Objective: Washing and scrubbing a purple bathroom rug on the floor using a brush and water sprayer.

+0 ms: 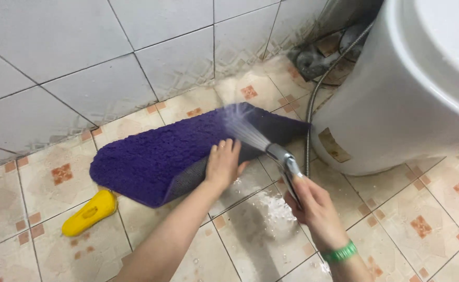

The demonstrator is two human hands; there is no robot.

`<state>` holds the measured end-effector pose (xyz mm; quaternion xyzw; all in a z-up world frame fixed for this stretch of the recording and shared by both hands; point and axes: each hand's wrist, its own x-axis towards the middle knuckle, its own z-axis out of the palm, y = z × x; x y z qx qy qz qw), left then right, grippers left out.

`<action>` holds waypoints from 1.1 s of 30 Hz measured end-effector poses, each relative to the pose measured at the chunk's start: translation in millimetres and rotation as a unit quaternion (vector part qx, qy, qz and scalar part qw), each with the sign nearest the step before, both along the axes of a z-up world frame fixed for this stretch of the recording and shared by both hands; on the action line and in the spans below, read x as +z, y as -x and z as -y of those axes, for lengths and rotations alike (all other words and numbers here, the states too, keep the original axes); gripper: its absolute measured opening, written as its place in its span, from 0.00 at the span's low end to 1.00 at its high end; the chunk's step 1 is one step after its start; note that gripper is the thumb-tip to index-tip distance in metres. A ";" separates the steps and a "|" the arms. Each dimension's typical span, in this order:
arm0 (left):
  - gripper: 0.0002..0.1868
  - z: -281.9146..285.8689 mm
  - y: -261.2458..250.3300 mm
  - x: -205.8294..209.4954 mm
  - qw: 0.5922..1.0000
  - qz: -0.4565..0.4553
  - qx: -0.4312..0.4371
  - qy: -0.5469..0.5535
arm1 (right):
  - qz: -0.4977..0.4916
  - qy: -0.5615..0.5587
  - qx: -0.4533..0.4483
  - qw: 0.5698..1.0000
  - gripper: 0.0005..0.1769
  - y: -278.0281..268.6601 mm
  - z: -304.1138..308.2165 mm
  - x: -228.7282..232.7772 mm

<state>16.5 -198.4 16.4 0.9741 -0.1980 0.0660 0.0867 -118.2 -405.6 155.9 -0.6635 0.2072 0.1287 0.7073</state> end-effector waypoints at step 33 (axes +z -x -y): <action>0.34 -25.3 33.2 -29.1 0.983 -0.013 -0.127 0.129 | 0.064 0.246 0.057 0.965 0.21 71.5 5.1 -57.6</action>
